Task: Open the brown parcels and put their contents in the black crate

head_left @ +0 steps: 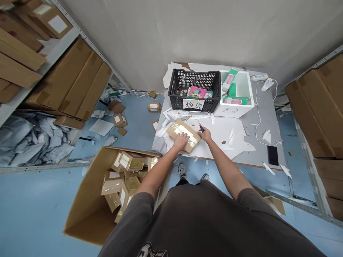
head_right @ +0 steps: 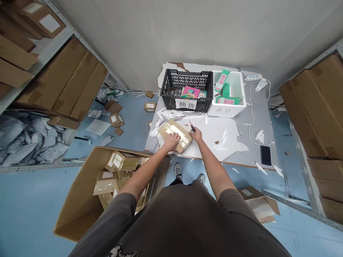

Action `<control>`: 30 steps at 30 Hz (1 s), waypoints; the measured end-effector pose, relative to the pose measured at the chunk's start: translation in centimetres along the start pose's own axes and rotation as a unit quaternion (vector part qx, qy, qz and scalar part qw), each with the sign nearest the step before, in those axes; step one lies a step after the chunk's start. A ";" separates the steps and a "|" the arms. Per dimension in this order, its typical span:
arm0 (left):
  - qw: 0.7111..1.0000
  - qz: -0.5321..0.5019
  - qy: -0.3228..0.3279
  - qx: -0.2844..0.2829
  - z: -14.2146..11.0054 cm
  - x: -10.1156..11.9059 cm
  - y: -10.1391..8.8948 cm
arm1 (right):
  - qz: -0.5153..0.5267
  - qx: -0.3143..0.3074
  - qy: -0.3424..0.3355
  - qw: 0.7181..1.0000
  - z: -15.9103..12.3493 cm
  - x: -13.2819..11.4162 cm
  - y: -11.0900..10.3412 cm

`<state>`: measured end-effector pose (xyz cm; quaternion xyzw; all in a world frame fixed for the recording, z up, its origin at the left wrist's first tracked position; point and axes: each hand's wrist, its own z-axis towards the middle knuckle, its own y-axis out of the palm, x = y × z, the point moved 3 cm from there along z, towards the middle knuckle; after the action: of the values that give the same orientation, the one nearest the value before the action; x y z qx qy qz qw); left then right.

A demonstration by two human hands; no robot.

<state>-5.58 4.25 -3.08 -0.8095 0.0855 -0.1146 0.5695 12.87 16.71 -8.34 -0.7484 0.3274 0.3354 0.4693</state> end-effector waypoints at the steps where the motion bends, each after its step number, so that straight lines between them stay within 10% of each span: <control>1: 1.000 -0.008 -0.018 -0.002 0.0 0.3 0.0 | 0.008 0.020 0.002 1.000 0.3 -0.4 -0.9; 7: 0.996 -0.057 -0.069 -0.002 0.1 2.1 -0.1 | 0.111 -0.064 0.050 0.991 -4.1 1.0 -4.6; 14: 0.994 -0.074 -0.079 0.011 1.3 3.4 0.0 | -0.113 -0.159 -0.025 0.981 -9.5 4.3 -5.2; 19: 0.992 -0.088 -0.086 -0.016 1.6 3.3 0.8 | -0.302 -0.183 -0.111 0.929 -8.5 3.1 -5.4; 30: 0.990 -0.105 -0.087 -0.018 1.2 3.4 0.3 | -0.363 -0.223 -0.161 0.891 -3.4 0.3 -6.1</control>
<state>-1.99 4.29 -3.42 -0.8308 -0.0483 -0.1011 0.5452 18.63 15.60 -4.43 -0.8358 -0.1301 0.3215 0.4256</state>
